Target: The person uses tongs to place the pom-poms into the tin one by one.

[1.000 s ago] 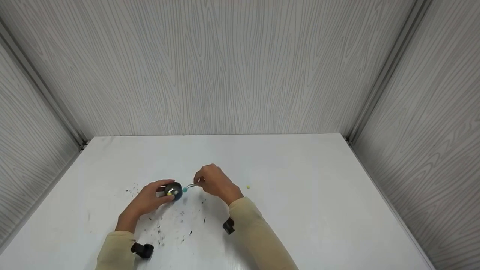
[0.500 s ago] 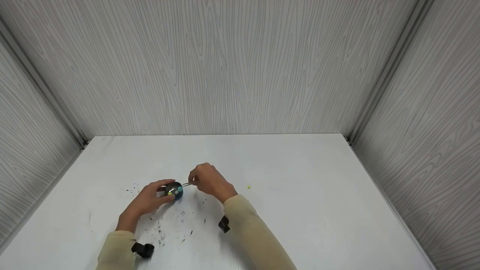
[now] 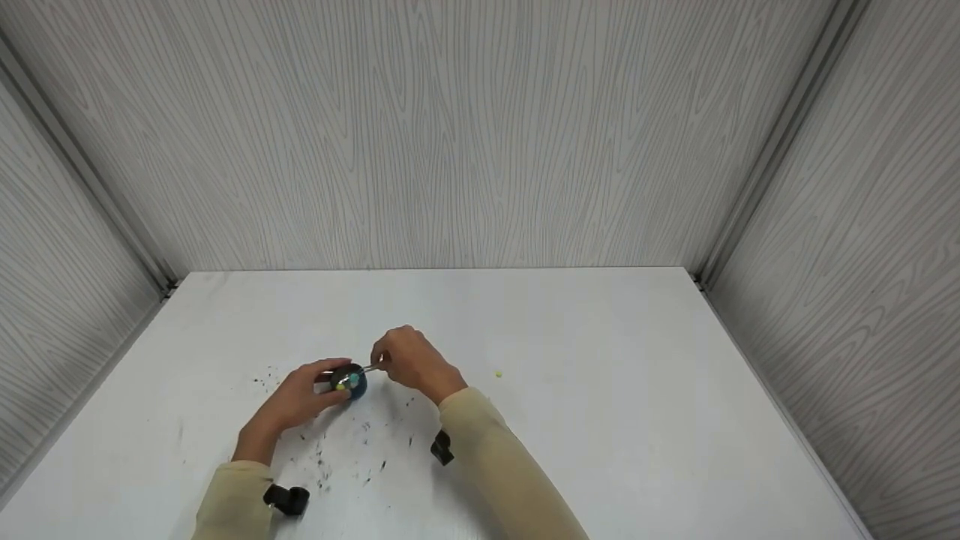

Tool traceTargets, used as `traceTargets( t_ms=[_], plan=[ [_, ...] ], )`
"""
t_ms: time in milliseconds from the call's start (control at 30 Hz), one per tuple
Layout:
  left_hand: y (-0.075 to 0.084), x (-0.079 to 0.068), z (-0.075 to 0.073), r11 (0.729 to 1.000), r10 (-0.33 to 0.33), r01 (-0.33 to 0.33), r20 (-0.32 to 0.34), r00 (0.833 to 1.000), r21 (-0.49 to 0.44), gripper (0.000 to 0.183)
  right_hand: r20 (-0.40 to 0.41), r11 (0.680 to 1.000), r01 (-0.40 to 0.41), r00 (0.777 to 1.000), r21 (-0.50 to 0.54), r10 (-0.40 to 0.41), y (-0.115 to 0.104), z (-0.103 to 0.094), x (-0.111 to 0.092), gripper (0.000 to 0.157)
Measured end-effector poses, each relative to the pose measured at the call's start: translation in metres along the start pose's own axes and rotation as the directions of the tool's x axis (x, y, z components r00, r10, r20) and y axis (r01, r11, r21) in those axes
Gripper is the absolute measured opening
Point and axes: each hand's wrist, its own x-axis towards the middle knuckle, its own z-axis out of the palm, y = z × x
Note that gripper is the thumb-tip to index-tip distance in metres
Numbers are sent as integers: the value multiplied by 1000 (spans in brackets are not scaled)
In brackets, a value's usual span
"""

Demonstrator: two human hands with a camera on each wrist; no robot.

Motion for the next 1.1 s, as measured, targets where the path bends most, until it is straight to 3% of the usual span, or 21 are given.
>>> traceTargets(
  t_ms=[800, 1100],
  plan=[
    [-3, 3, -1, 1000, 6, -7, 17, 1000, 27, 53, -6, 999, -34, 999, 36, 34, 3, 17, 8, 15],
    [-3, 2, -1, 1000, 3, -3, 17, 1000, -26, 55, 7, 997, -64, 998, 47, 64, 5, 25, 10, 15]
  ],
)
